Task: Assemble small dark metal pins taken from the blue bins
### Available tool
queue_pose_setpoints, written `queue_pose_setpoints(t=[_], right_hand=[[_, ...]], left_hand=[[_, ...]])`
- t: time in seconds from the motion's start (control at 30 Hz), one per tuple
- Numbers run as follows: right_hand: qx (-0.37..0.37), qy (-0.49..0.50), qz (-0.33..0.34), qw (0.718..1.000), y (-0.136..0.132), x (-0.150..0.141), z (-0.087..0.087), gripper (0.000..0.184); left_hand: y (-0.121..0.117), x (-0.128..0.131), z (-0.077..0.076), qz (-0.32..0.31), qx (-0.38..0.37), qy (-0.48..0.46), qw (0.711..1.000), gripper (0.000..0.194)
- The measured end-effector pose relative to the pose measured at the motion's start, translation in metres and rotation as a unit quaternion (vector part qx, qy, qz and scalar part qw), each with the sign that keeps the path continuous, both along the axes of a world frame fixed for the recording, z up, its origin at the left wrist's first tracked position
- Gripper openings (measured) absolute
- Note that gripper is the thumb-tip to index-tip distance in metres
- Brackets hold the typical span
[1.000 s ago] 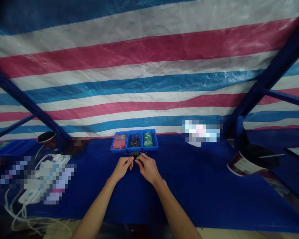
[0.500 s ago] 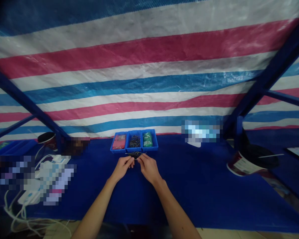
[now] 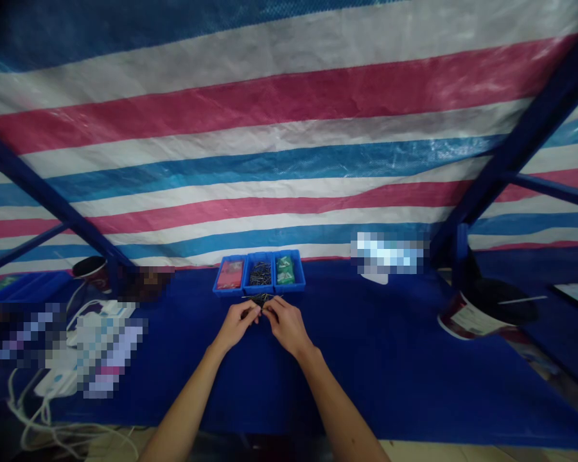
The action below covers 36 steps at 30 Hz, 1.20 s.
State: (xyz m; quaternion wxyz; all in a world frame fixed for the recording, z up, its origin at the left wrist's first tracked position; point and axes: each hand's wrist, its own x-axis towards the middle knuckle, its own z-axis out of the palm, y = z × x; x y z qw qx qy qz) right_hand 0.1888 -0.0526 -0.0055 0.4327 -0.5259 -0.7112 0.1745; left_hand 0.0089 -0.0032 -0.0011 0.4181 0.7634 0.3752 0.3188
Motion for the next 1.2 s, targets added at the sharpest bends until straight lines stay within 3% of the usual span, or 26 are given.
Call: queue_pose_setpoints(t=[0.7,1.2], right_hand=[[-0.002,-0.014,0.000,1.000,-0.0012,-0.0002,0.0021,0.018],[-0.003,-0.050,-0.047,0.998,0.0007,0.0011,-0.0018,0.032]], left_hand=[[-0.0010,0.0001,0.0031,-0.002,0.012,-0.003,1.000,0.038],[-0.0004,0.0011,0.0037,-0.008,0.016,0.005,1.000,0.035]])
